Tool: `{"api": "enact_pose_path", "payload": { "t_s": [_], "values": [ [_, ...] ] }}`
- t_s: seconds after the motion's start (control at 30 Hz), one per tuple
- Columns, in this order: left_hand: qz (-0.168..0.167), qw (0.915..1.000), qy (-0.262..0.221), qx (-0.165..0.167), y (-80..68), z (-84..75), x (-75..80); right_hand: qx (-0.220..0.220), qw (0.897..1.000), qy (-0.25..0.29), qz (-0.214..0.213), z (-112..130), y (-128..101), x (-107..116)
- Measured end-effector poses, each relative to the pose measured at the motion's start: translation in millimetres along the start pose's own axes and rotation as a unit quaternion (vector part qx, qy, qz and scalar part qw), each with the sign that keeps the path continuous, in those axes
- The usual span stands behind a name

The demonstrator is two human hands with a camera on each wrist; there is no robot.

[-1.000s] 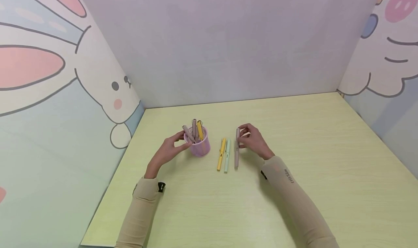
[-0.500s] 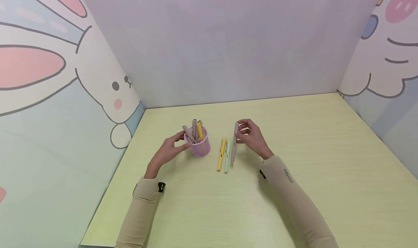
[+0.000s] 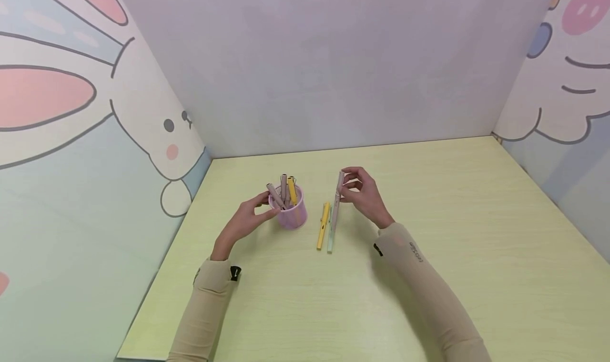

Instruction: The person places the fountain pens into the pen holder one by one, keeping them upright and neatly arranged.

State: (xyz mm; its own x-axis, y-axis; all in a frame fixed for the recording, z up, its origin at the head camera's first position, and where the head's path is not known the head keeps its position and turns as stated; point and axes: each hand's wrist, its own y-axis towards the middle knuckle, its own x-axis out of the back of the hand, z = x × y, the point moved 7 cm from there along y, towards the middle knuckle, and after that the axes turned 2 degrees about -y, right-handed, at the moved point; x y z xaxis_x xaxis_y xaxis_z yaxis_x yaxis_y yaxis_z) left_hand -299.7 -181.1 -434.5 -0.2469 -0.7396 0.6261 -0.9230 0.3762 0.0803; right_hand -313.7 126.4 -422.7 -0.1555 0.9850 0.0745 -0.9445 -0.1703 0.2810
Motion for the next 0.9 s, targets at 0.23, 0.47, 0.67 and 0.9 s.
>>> {"api": "enact_pose_path", "payload": {
  "t_s": [0.23,0.47,0.67,0.9],
  "values": [
    [0.002,1.0000,0.001,0.002,-0.2,-0.5,0.5,0.014,1.000,0.014,0.000,3,5,-6],
    [0.001,1.0000,0.002,0.004,-0.2,-0.1,-0.1,0.023,0.999,0.032,-0.003,10,11,-12],
    [0.000,1.0000,0.000,-0.003,0.2,-0.9,-0.2,0.036,0.999,0.028,0.000,16,14,-18],
    [0.001,1.0000,0.000,-0.001,0.4,-0.4,-0.6,0.051,0.998,0.038,-0.003,21,19,-26]
  ]
}}
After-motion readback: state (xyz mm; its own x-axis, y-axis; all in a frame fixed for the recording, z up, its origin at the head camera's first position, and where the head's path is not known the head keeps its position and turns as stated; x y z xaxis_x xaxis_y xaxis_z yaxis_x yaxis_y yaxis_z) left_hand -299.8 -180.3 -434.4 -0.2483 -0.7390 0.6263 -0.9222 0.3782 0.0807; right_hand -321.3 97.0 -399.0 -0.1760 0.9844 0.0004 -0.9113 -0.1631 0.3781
